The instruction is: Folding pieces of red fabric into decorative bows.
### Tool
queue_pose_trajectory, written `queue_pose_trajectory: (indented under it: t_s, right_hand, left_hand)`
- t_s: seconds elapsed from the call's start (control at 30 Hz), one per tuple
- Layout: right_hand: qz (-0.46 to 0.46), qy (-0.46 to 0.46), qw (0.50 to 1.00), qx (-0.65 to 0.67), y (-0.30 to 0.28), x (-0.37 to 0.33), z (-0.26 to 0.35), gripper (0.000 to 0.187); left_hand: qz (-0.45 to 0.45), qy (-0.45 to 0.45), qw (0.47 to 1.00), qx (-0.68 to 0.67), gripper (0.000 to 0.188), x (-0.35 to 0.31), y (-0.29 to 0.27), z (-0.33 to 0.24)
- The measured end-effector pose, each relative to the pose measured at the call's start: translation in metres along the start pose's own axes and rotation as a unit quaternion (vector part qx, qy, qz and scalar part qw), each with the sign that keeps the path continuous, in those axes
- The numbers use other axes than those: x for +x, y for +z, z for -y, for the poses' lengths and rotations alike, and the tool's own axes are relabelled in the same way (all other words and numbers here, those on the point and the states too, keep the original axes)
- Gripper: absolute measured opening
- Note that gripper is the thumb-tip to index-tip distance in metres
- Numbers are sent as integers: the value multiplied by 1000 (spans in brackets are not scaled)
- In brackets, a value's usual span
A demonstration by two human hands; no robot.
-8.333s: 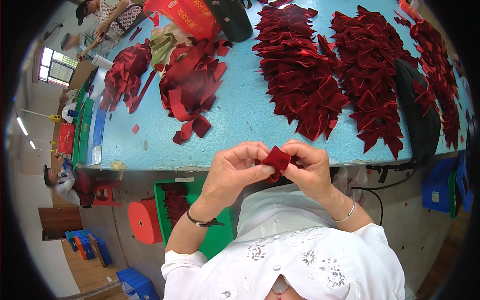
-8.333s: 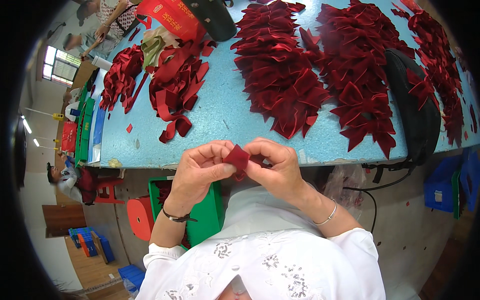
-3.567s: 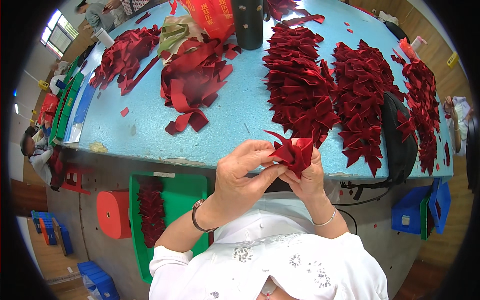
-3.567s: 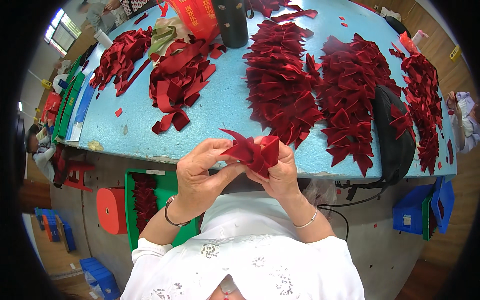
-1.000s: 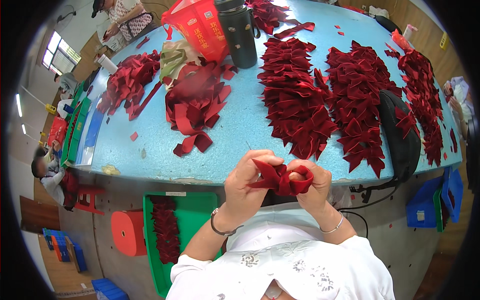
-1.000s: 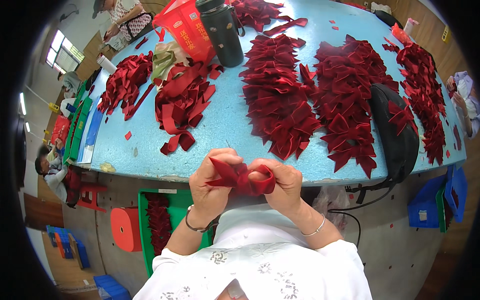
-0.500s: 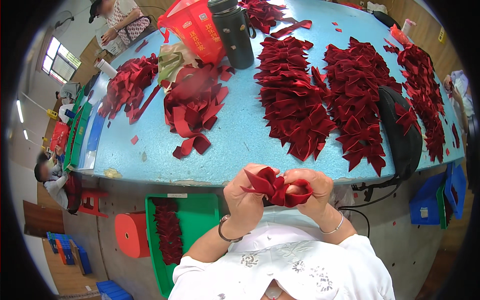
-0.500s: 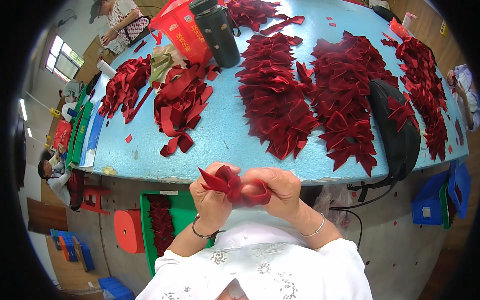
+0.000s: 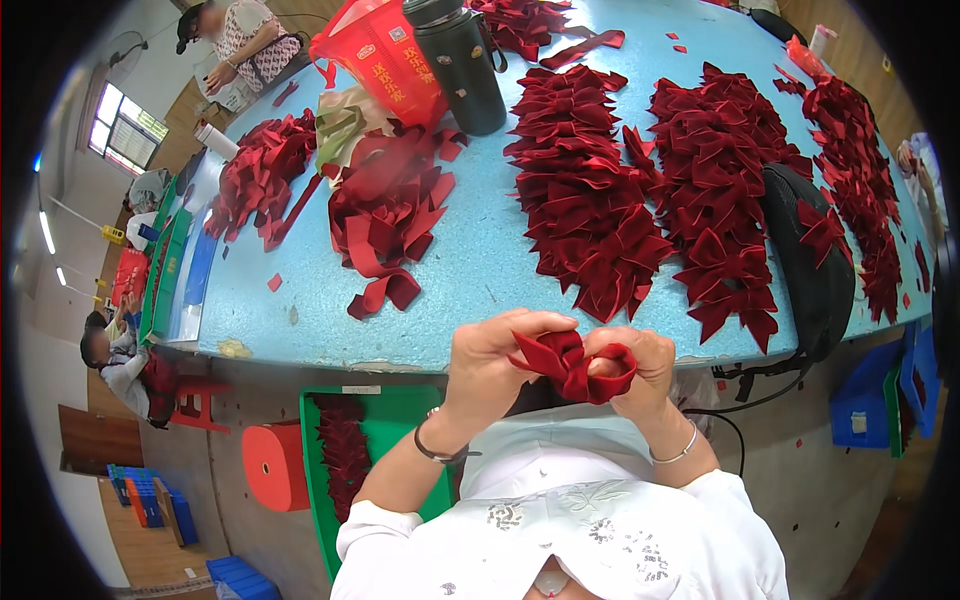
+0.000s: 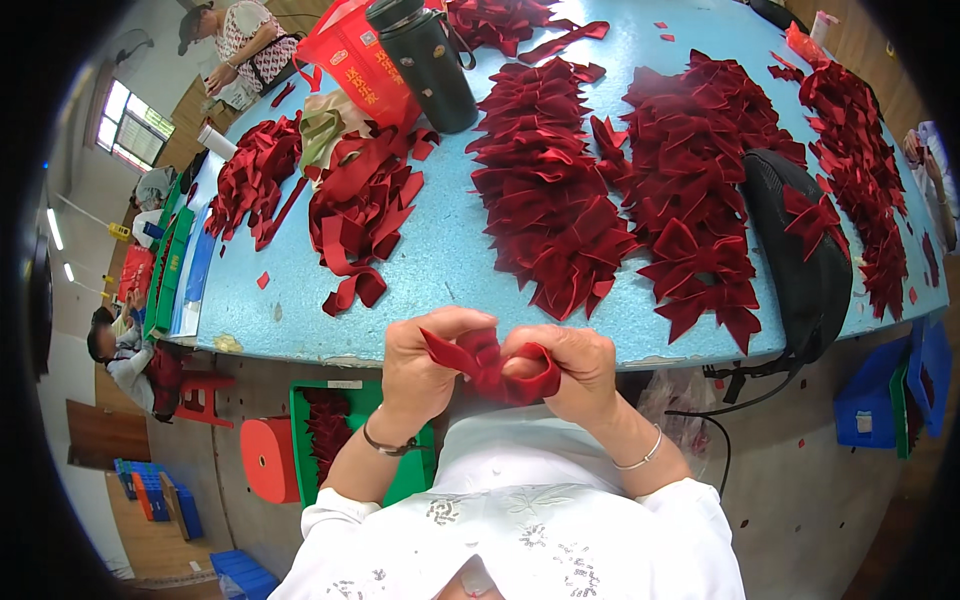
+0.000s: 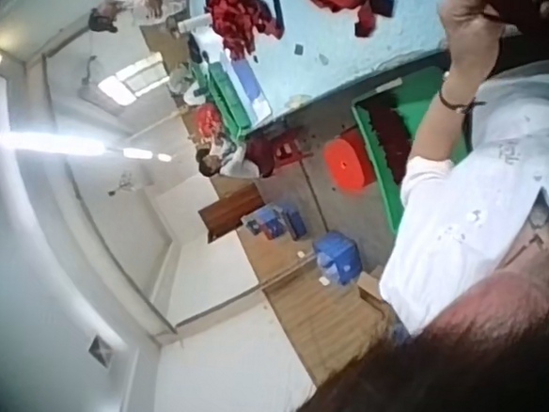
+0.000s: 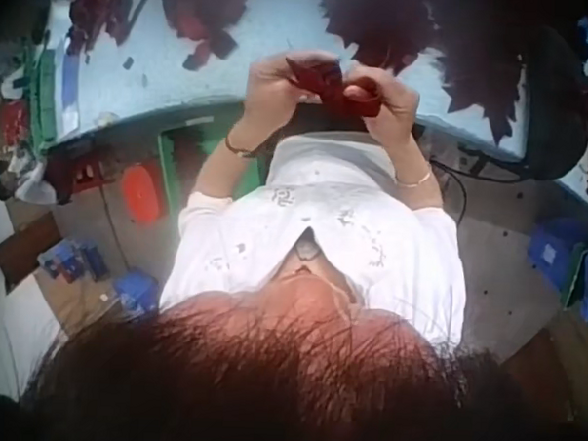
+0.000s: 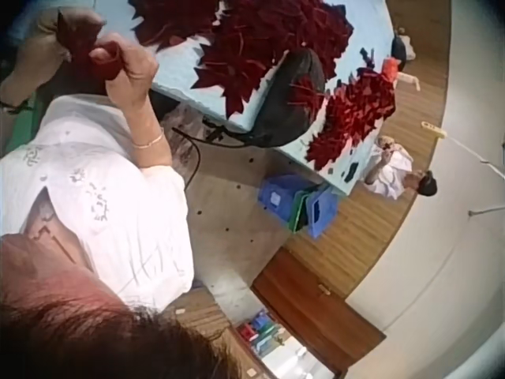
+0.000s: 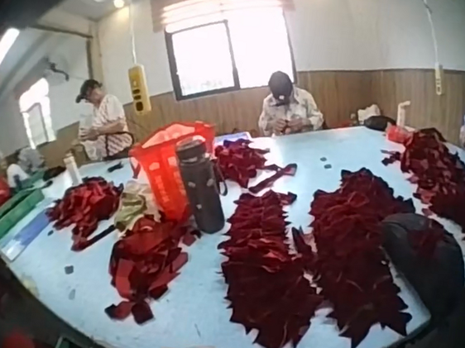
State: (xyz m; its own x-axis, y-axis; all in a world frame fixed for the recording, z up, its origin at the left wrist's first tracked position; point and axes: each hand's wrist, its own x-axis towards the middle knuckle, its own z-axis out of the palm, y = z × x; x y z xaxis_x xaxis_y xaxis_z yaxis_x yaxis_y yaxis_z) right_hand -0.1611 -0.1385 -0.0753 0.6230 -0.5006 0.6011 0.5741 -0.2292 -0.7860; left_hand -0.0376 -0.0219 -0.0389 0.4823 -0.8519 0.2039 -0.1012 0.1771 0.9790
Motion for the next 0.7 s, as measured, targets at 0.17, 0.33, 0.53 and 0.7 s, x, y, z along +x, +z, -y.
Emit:
queue_pose_trajectory:
  t_s: [0.17, 0.33, 0.53, 0.7]
  right_hand:
    - [132, -82, 988, -15, -20, 18, 3, 14]
    - [176, -77, 981, 1, -37, 30, 7, 21]
    - [304, -130, 932, -151, -57, 41, 19, 29]
    - [301, -173, 897, -274, -57, 39, 27, 28]
  left_hand:
    - [209, -118, 962, -133, 26, 26, -17, -1]
    - [303, -171, 932, -101, 21, 57, -17, -7]
    - [367, -94, 926, 2, 19, 72, -11, 0]
    - [364, -68, 929, 17, 14, 77, -6, -3]
